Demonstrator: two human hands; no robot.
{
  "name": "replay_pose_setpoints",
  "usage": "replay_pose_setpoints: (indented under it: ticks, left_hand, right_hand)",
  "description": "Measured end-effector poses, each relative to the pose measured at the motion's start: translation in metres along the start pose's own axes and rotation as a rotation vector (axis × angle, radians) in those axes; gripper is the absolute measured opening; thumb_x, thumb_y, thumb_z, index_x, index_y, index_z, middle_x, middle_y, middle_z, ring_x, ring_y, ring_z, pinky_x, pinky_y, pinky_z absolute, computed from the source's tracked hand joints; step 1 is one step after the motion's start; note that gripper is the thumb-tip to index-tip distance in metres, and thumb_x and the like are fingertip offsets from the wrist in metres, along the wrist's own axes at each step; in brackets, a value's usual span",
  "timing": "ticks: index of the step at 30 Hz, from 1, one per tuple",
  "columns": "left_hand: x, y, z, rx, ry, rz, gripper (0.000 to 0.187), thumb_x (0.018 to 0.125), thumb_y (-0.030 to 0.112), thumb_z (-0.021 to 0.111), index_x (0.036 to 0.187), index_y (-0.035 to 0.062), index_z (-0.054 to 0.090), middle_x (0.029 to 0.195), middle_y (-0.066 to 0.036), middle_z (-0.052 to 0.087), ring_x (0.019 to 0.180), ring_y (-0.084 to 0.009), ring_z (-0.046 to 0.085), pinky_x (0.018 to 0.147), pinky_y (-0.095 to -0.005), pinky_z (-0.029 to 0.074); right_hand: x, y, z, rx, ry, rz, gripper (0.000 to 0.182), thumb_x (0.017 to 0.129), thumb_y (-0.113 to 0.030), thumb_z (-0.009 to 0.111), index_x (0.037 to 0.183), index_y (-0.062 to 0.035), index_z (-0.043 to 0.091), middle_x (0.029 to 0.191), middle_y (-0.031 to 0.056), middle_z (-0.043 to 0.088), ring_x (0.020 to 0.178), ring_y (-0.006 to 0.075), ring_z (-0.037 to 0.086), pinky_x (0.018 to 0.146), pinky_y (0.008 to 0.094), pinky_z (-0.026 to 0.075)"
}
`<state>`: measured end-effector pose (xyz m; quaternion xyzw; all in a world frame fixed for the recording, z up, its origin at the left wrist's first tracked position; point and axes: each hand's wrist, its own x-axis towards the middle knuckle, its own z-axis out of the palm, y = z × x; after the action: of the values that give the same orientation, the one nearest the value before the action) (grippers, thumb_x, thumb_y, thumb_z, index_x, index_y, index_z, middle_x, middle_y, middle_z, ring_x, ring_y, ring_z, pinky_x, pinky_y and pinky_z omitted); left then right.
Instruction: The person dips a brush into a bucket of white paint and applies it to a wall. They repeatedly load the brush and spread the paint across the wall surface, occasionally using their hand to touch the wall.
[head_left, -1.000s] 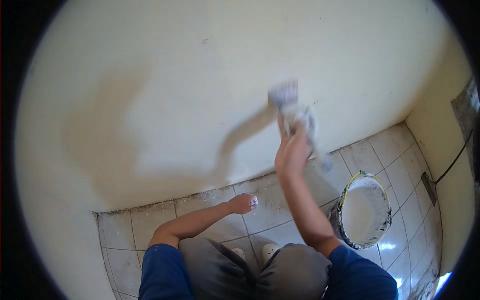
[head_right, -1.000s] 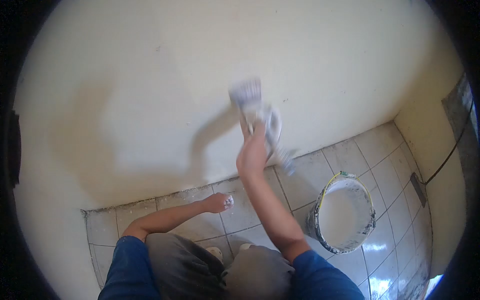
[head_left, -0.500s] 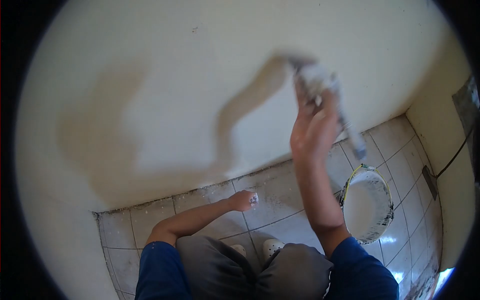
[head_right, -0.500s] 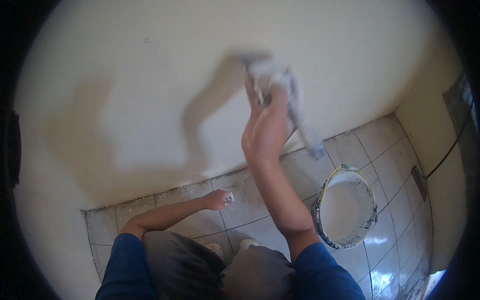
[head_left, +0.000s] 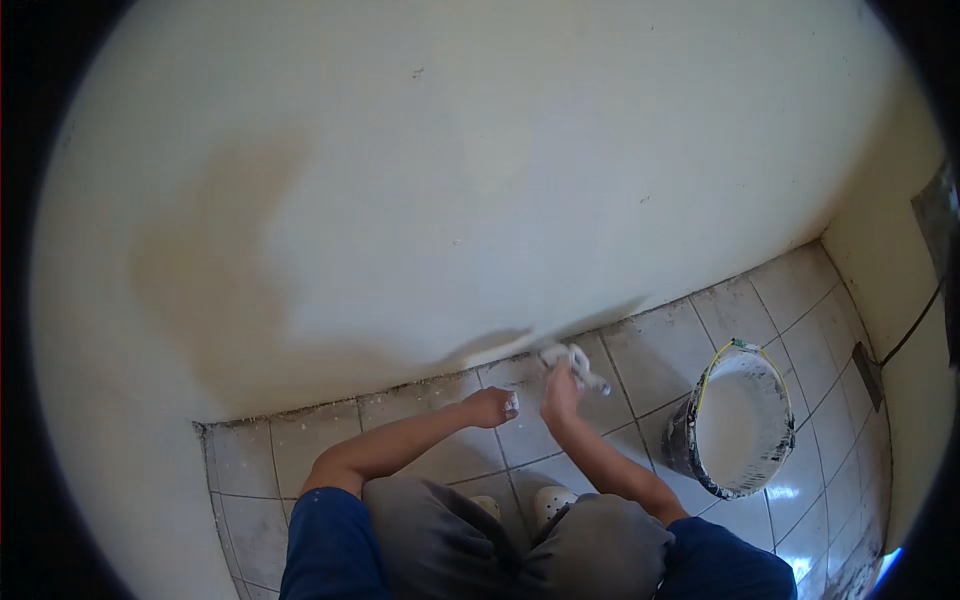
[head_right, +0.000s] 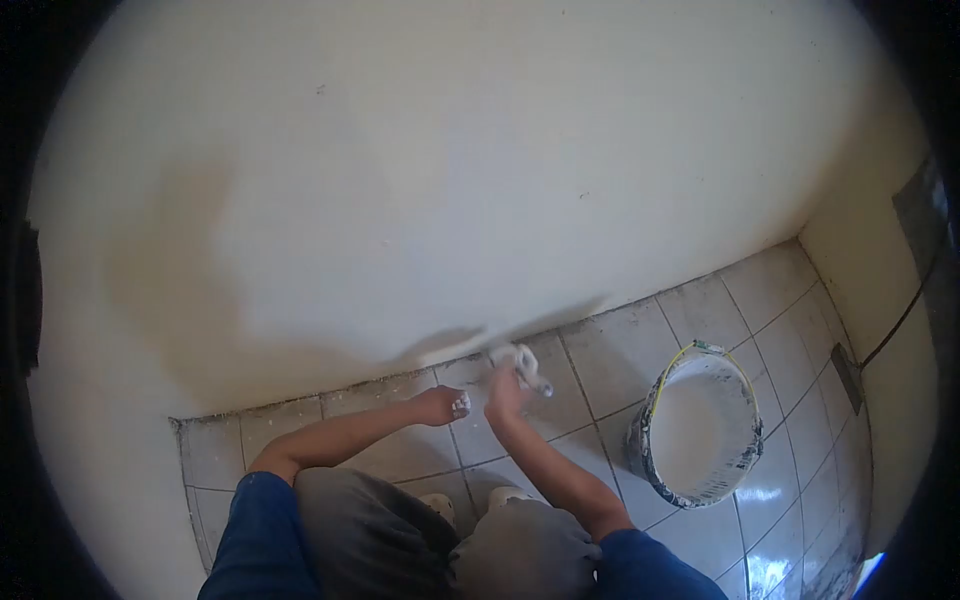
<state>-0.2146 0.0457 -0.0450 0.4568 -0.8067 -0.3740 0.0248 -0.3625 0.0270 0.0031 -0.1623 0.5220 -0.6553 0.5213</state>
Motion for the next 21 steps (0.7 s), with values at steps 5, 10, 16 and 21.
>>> replay_pose_setpoints:
  ticks: [5,10,16,21]
  left_hand:
    - [0.011,0.007,0.000,-0.027,-0.034,0.052,0.026,0.081,0.029,0.057,0.092,0.0054,0.059,0.089,-0.018,0.063,0.086,-0.0356,0.060,0.076,-0.0446,0.047]
    - [0.001,0.021,-0.007,-0.061,-0.066,-0.016,0.025,0.081,0.027,0.058,0.092,0.0049,0.059,0.088,-0.018,0.063,0.085,-0.0352,0.060,0.075,-0.0441,0.047]
    - [-0.004,-0.003,-0.005,0.010,0.022,0.029,0.028,0.081,0.029,0.057,0.094,0.0047,0.059,0.090,-0.019,0.062,0.086,-0.0359,0.060,0.078,-0.0442,0.047]
    - [-0.013,0.002,-0.007,0.036,-0.045,-0.037,0.031,0.083,0.031,0.055,0.098,0.0050,0.058,0.092,-0.019,0.062,0.089,-0.0373,0.059,0.080,-0.0449,0.047]
  right_hand:
    - [-0.079,-0.210,0.120,0.437,-0.450,-0.172,0.020,0.089,-0.006,0.043,0.107,0.0015,0.047,0.104,0.0080,0.053,0.101,0.0205,0.052,0.099,0.0455,0.042]
    - [-0.117,-0.270,0.160,0.478,-0.643,-0.617,0.022,0.089,-0.005,0.043,0.110,0.0008,0.046,0.109,0.0100,0.053,0.104,0.0195,0.051,0.098,0.0444,0.042]
    - [-0.058,-0.113,0.124,0.341,-0.404,-0.299,0.043,0.093,-0.011,0.043,0.132,0.0001,0.027,0.135,0.0140,0.030,0.125,0.0257,0.034,0.104,0.0366,0.033]
    - [-0.039,-0.025,0.014,-0.169,-0.123,-0.065,0.040,0.090,-0.016,0.048,0.125,-0.0036,0.035,0.121,0.0116,0.044,0.111,0.0213,0.046,0.095,0.0347,0.042]
